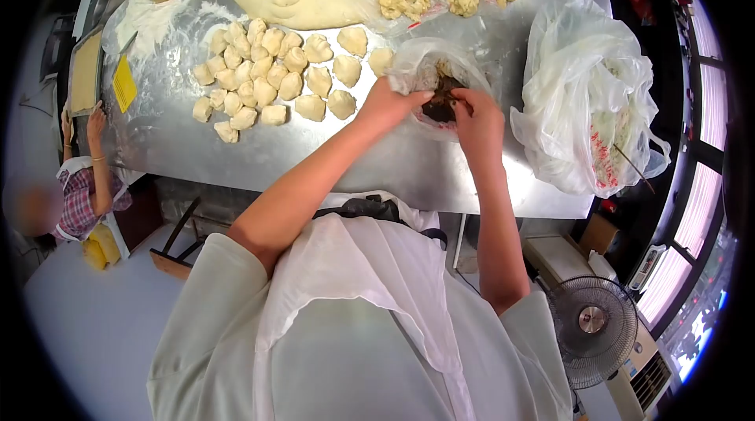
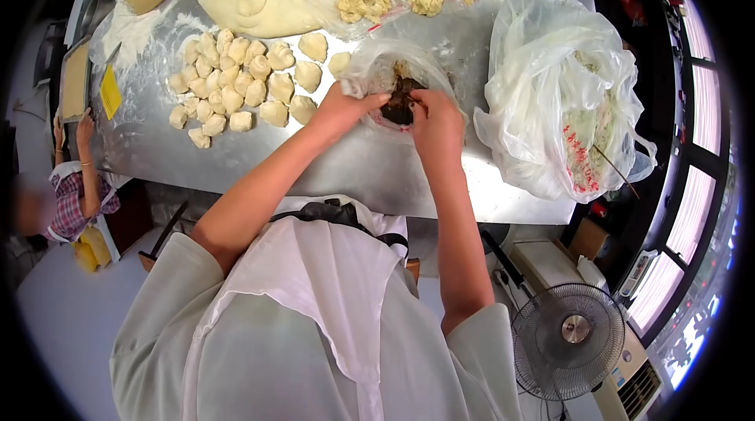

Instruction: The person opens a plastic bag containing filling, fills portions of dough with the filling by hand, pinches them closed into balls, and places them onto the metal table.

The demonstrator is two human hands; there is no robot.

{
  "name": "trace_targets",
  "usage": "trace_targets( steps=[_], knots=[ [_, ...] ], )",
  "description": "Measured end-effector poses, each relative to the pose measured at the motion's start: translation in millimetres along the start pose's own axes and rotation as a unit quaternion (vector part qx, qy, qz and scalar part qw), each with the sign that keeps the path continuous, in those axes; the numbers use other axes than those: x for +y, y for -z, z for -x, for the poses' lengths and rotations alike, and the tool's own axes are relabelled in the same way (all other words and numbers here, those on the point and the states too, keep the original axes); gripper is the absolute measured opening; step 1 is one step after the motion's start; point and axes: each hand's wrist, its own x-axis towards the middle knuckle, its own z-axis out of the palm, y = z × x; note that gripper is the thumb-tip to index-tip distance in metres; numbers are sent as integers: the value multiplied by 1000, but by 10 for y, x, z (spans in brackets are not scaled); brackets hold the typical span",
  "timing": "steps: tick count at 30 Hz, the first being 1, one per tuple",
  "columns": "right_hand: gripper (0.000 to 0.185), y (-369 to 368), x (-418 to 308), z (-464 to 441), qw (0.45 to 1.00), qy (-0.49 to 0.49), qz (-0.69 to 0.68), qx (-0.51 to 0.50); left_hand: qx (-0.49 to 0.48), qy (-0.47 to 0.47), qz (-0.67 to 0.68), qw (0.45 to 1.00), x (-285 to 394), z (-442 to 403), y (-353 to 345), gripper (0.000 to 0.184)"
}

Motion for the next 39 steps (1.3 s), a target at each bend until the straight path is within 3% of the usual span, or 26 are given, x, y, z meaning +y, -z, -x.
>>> trace_targets(
  steps=[1,2,3,5,7,9,12,15,18,24,27,28,31,34,37,39],
  knots=[
    [22,7,-31,48,1000,-13,1,-1,-5,24,114,993,-107,50,29,33],
    [26,34,-68,113,1000,-29,2,-5,-44,110,120,986,-201,14,128,35],
    [29,80,-148,141,999,-42,3,-6,-14,119,151,981,-212,70,114,34],
    [37,86,-329,148,999,7,51,-2,45,125,211,968,-171,101,78,32],
    [39,29,-379,141,989,92,112,23,43,79,130,987,-210,80,22,31],
    [37,-107,-254,135,991,83,102,28,49,19,117,992,-205,45,-71,31],
    [33,-271,-75,107,991,86,89,45,87,-2,226,970,-56,103,-152,31],
    [30,-305,-43,92,993,81,82,40,160,78,311,934,70,162,-174,31],
    [28,-250,-100,89,993,66,95,31,190,55,293,935,141,182,-177,33],
    [36,-167,-186,97,999,17,46,0,42,-59,125,989,387,162,-119,44],
    [45,-164,-359,42,997,14,71,0,44,-10,92,995,152,-63,-112,43],
    [48,-222,-331,15,996,25,86,-8,85,-21,60,994,107,-112,-133,33],
    [47,-362,-227,-40,994,33,105,0,124,-92,-8,988,67,-87,-149,30],
    [42,-409,-214,-62,994,16,111,2,243,-168,-114,949,55,-122,-101,28],
    [38,-408,-241,-85,992,-2,126,-9,241,-116,-187,945,-58,-149,-13,29],
    [37,-408,-243,-88,991,-5,134,-17,256,-155,-125,946,-109,-154,7,31]
  ],
)
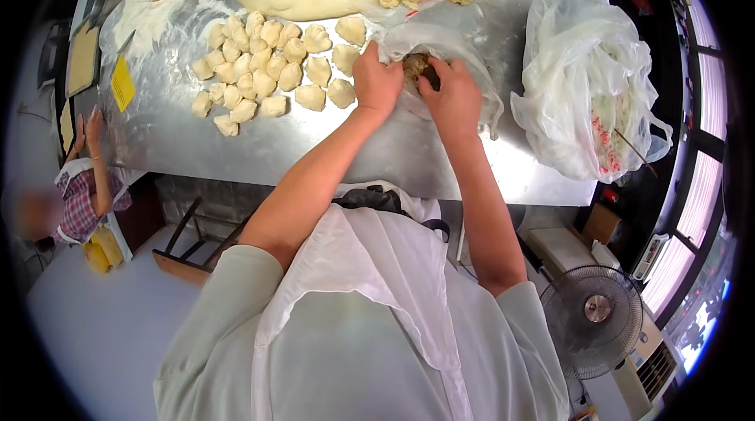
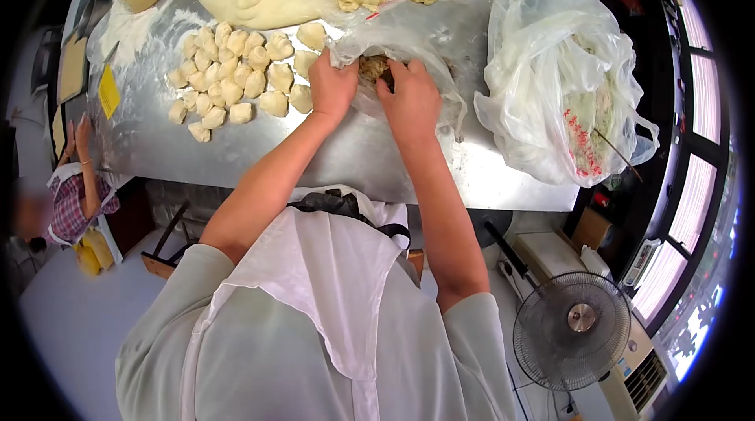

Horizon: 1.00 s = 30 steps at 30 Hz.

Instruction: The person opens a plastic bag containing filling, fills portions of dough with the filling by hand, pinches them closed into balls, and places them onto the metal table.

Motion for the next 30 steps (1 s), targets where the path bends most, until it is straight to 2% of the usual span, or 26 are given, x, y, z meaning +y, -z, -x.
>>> trace_targets(
  steps=[1,4,5,9,14,17,18,20,24,30],
  knots=[
    [37,13,-4,-14,1000,6,-8,-5,15,-10,35,999,-7,-5,-4,33],
    [36,104,19,-13,999,13,-24,-27,-104,111,118,981,27,-122,93,37],
    [36,143,30,-31,999,17,-26,-40,-128,123,158,971,59,-121,124,40],
    [31,230,-30,-82,997,-3,-56,-59,-126,167,162,964,95,-101,149,38],
    [27,66,-48,-84,996,66,-61,25,-139,269,172,937,537,-32,292,38],
    [28,8,-10,-118,991,102,-54,66,-162,269,166,935,322,-86,192,35],
    [28,-1,-2,-133,989,115,-54,81,-142,272,180,934,362,-66,201,34],
    [29,18,3,-150,989,102,-71,78,-106,277,211,932,465,-28,188,32],
    [32,52,-27,-115,987,46,-136,66,-129,283,311,898,344,-77,200,36],
    [35,-48,-15,-125,994,57,-64,69,-145,288,349,880,270,-112,206,40]
  ],
)
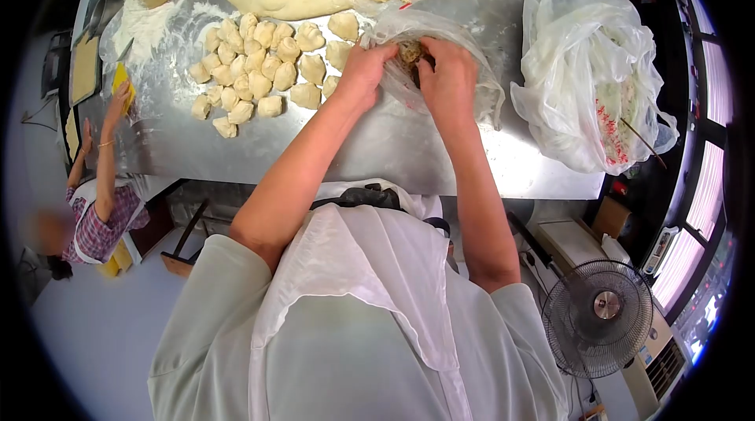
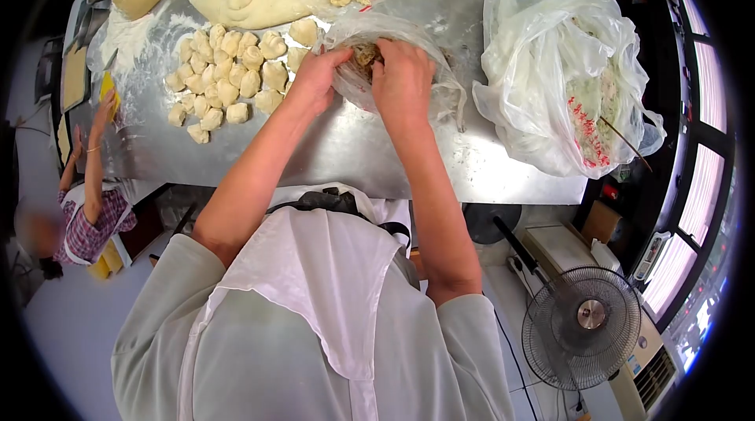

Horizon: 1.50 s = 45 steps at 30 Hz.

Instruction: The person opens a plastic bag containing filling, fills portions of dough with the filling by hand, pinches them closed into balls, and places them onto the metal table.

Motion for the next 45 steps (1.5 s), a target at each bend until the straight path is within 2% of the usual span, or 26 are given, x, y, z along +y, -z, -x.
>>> trace_targets(
  steps=[6,8,11,14,18,21,23,26,27,29,33,36,39,41,45],
  knots=[
    [41,43,82,-44,999,-11,-46,-26,-27,15,13,999,-19,-54,37,45],
    [39,126,74,-94,996,-39,-59,-63,-44,11,0,999,-5,-51,17,48],
    [32,163,118,-148,992,-62,-73,-82,-41,58,-47,996,121,5,-44,55],
    [26,135,144,-191,994,-45,-66,-79,-160,-72,-153,973,141,68,-32,56],
    [21,99,60,-245,996,10,12,-86,-139,-73,-180,971,15,-23,80,57],
    [21,55,46,-282,997,0,15,-77,-93,-61,-179,977,50,-5,72,52],
    [22,25,223,-332,992,-12,-47,-119,-77,-27,-136,987,54,6,81,46],
    [24,71,342,-353,985,1,-103,-142,-45,-40,-186,981,9,-39,64,36],
    [24,104,333,-351,983,10,-113,-144,-41,-42,-191,980,-38,-79,82,38],
    [24,154,292,-353,983,2,-94,-156,-34,-48,-199,978,-117,-176,101,43],
    [24,197,205,-404,978,-48,-68,-194,-41,-64,-221,972,-45,-108,45,40],
    [25,203,156,-416,979,-45,-43,-194,-39,-83,-258,962,-56,-111,49,36],
    [27,225,124,-436,964,-100,-101,-225,-26,-84,-262,961,-40,-100,8,32],
    [26,178,118,-406,969,-94,-102,-204,0,-74,-237,969,3,-62,-55,30],
    [25,63,219,-330,969,-120,-163,-139,-25,-58,-194,979,16,-53,-75,37]
  ],
)
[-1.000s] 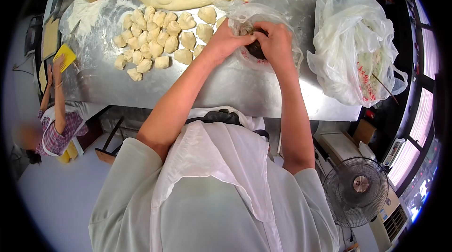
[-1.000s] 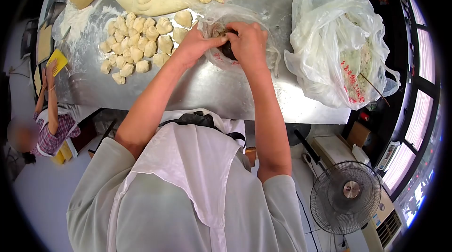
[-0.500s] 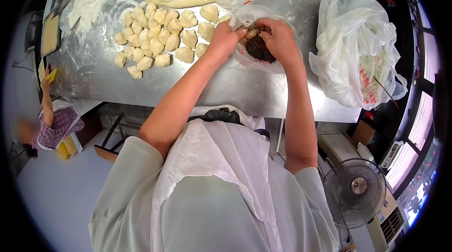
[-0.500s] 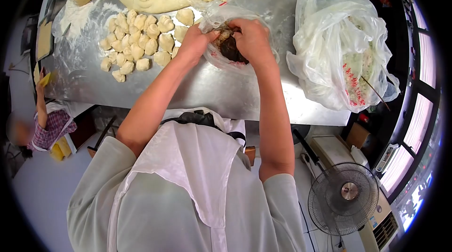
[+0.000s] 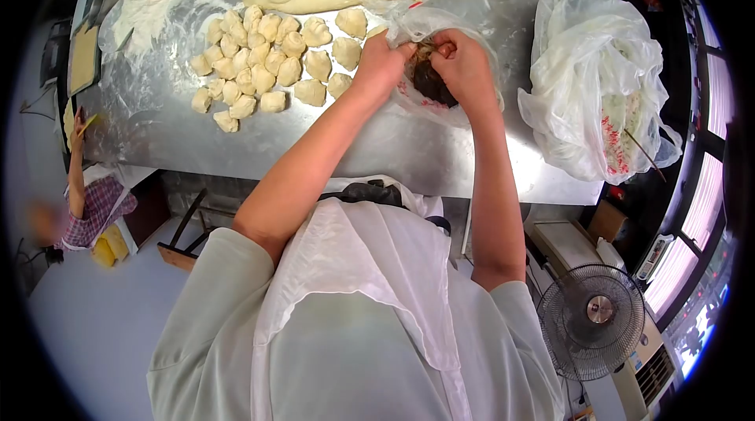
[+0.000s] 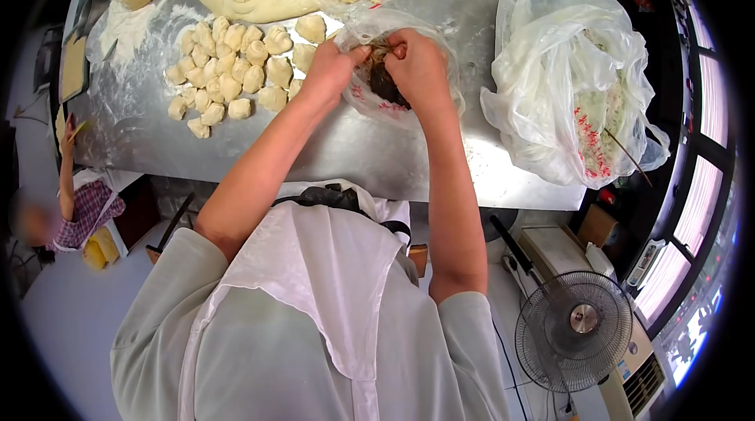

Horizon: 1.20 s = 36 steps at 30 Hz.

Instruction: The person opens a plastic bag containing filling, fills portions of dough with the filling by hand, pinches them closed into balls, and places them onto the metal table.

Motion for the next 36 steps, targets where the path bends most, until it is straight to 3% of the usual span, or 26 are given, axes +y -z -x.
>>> trace_targets(
  steps=[2,5,9,14,20,23,26,27,29,33,36],
  knots=[
    [25,12,53,2,1000,12,-11,-8,-10,3,46,999,44,32,-4,38],
    [25,40,-11,-6,1000,15,-7,-26,10,-16,9,1000,43,42,-48,38],
    [25,76,-64,-28,999,-4,4,-44,-7,39,32,999,137,42,-58,37],
    [25,53,-144,21,999,13,30,-11,5,43,65,997,49,-19,-83,32],
    [22,-19,-109,43,997,-8,67,33,2,96,27,995,67,-113,-59,43],
    [20,-14,-164,52,998,-6,52,33,-73,68,85,991,184,-47,-8,45],
    [23,-17,-162,62,998,2,56,42,-49,-40,-15,998,194,28,-64,40],
    [24,-24,-154,65,997,6,58,46,-45,-6,20,999,194,29,-48,39],
    [23,34,-151,63,1000,-3,16,13,-35,58,89,994,217,-1,-2,38],
    [16,200,-254,121,973,-119,-197,-10,7,39,116,993,99,-54,-3,30],
    [15,246,-102,184,918,-133,-373,-12,18,8,104,994,90,-37,-34,28]
  ],
)
